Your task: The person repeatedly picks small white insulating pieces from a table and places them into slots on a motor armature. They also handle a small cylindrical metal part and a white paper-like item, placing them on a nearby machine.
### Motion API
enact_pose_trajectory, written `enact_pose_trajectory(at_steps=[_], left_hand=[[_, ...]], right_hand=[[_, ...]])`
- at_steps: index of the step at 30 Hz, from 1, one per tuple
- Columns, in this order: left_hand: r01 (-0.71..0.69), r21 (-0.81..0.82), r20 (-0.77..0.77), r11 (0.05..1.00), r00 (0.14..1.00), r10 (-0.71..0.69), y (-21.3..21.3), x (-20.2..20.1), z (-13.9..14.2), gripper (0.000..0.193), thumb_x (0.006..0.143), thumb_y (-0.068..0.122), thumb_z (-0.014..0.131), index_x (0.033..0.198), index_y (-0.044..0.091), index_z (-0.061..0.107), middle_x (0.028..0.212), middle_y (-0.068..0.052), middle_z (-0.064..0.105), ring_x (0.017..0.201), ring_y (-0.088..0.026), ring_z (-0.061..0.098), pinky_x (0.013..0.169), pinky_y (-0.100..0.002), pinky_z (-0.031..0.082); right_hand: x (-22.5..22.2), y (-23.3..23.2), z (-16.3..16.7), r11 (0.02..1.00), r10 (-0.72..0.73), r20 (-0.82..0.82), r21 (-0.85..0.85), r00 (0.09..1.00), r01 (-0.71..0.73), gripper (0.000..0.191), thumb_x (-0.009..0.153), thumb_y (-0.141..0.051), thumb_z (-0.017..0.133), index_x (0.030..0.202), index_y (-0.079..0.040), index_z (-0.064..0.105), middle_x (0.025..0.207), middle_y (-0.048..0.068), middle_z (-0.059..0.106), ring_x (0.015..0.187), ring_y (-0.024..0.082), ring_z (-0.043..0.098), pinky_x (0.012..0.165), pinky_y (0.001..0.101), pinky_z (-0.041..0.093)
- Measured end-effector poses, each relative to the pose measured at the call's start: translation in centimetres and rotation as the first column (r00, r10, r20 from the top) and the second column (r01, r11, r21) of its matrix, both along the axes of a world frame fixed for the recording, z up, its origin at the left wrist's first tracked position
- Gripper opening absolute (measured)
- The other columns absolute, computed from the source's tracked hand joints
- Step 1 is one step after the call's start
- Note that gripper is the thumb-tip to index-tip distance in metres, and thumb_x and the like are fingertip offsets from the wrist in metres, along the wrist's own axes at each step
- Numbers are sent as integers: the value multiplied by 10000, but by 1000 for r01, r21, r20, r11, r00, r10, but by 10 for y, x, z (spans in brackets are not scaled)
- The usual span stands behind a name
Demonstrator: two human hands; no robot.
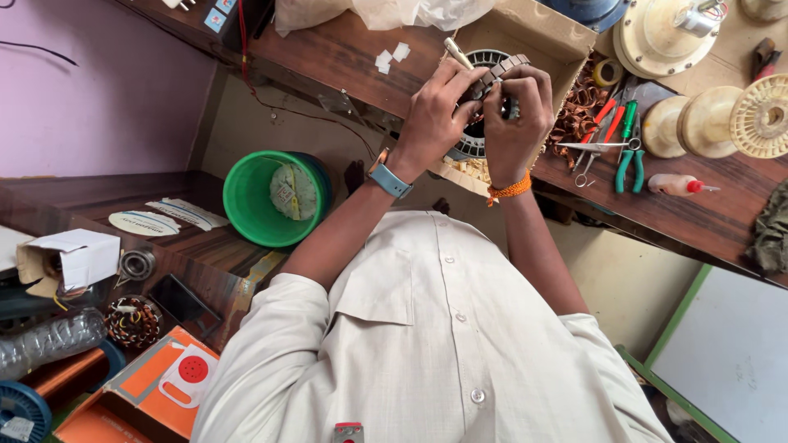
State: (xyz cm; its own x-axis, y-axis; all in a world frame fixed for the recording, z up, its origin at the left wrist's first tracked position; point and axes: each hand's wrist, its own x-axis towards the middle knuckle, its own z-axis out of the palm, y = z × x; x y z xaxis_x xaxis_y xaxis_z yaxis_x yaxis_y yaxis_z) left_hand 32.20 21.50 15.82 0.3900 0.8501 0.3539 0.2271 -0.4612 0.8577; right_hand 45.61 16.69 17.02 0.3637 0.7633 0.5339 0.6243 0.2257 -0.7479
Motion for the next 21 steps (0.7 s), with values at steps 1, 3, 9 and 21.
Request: enact_pose_trajectory(at_steps=[1,3,9,21], left_hand=[[21,-3,-4,1000,1000,-21,2,-1,1,437,880,-11,747,1295,68,634,1146,-106,622,1053,-325,683,882,-424,575],[34,7,-16,999,999,-34,3,-3,1,459,865,-11,744,1302,68,630,1162,-104,626,1070,-323,683,894,-420,576],[16,25,-6,1000,1000,-16,-1,-6,-2,479,849,-9,758,1303,86,637,1201,-86,635,1094,-320,680,918,-416,575],[45,177,-131,983,991,-22,12,-7,12,522,851,184,825,1321,84,620,1193,-75,637,1100,-303,622,925,-422,551]], right_hand=[[-2,1,-2,1000,-31,-35,4,999,31,168,913,120,736,904,26,596,1052,106,650,874,180,635,766,326,558],[-7,4,-7,997,-67,-82,28,994,69,172,916,122,733,894,23,595,1047,107,648,881,183,623,774,323,552],[-12,0,-18,997,-31,-27,64,999,33,161,913,117,742,934,20,615,1064,107,641,921,193,643,800,319,566],[43,-19,-9,984,177,385,-51,906,-171,195,977,-48,797,1169,-64,768,1490,132,454,1197,267,500,981,394,487]])
